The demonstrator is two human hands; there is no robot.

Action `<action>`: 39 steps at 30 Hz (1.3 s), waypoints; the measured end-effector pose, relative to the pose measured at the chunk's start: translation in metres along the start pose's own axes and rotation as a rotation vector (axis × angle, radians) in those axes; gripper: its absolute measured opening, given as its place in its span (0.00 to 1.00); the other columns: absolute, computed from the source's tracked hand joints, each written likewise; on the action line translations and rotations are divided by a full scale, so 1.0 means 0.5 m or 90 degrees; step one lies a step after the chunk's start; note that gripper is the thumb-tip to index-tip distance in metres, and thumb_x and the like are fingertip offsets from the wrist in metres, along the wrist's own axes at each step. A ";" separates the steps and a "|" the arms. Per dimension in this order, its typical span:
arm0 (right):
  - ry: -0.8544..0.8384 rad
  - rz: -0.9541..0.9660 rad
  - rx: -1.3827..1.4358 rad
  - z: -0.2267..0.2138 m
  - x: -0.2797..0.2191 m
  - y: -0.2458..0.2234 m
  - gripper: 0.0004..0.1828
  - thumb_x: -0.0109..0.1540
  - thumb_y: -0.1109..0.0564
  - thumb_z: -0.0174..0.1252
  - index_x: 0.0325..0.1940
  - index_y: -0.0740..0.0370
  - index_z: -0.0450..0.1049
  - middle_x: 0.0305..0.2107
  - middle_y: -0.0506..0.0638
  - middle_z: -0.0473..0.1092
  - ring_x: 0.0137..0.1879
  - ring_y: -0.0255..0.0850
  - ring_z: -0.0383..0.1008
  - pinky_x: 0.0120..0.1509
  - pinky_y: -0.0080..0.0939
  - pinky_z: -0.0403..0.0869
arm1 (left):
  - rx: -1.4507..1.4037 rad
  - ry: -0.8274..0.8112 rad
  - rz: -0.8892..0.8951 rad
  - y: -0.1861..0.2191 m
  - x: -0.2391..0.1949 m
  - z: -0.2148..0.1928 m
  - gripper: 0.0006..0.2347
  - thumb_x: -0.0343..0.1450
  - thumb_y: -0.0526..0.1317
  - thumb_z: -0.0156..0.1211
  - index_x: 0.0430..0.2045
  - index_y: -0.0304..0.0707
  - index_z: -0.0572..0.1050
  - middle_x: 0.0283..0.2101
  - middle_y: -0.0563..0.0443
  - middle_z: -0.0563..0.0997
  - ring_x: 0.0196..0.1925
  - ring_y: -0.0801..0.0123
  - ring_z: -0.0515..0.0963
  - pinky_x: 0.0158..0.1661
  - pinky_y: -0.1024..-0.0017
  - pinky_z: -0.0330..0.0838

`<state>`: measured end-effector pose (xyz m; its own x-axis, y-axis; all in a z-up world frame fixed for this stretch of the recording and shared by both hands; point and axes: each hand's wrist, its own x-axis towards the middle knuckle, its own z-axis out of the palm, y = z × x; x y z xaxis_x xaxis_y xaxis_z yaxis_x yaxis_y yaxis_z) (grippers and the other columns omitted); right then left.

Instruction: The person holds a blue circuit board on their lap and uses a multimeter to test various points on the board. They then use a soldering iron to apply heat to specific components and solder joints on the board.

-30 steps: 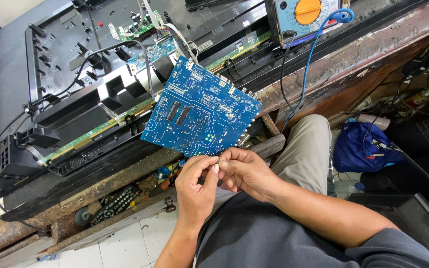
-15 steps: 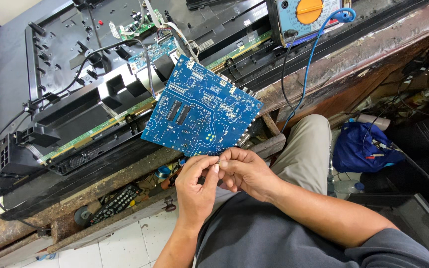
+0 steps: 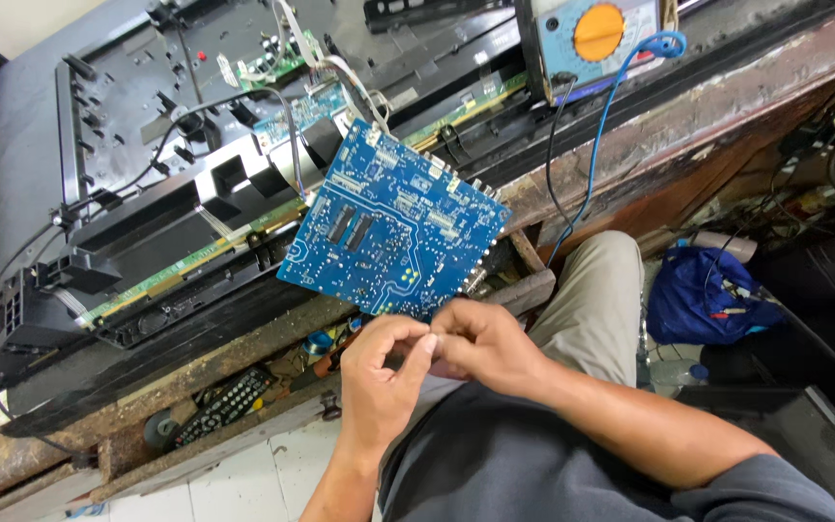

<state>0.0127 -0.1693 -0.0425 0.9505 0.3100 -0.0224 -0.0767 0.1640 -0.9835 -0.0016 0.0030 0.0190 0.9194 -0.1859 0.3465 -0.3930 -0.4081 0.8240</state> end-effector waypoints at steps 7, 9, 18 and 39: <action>-0.013 -0.296 -0.331 -0.017 -0.013 -0.037 0.09 0.65 0.57 0.57 0.29 0.56 0.69 0.24 0.44 0.69 0.28 0.37 0.67 0.34 0.39 0.67 | 0.030 -0.037 0.065 0.013 -0.004 0.000 0.09 0.75 0.39 0.56 0.26 0.36 0.77 0.29 0.50 0.80 0.32 0.65 0.78 0.34 0.70 0.73; 0.007 -0.295 -0.333 -0.015 -0.018 -0.029 0.07 0.63 0.59 0.57 0.30 0.56 0.70 0.24 0.44 0.70 0.28 0.36 0.68 0.34 0.39 0.68 | 0.052 0.001 0.089 0.003 -0.017 0.023 0.09 0.76 0.40 0.53 0.28 0.35 0.75 0.30 0.48 0.79 0.32 0.63 0.78 0.34 0.68 0.73; 0.065 -0.365 -0.340 -0.001 -0.021 -0.026 0.08 0.63 0.62 0.56 0.29 0.56 0.68 0.23 0.44 0.69 0.27 0.37 0.67 0.32 0.38 0.67 | 0.041 0.076 0.051 -0.007 -0.034 0.063 0.12 0.78 0.40 0.46 0.25 0.38 0.68 0.26 0.50 0.71 0.28 0.65 0.69 0.31 0.67 0.64; -0.017 -0.304 -0.354 -0.030 -0.018 -0.072 0.03 0.63 0.60 0.57 0.33 0.56 0.73 0.25 0.44 0.70 0.28 0.36 0.66 0.33 0.39 0.68 | -0.003 0.046 0.074 0.019 -0.020 0.036 0.10 0.77 0.41 0.52 0.28 0.36 0.75 0.31 0.49 0.78 0.31 0.66 0.76 0.33 0.71 0.73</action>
<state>0.0114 -0.1920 -0.0096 0.8341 0.3471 0.4288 0.5149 -0.2106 -0.8310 -0.0146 -0.0151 0.0153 0.8659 -0.1676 0.4713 -0.4977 -0.3831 0.7782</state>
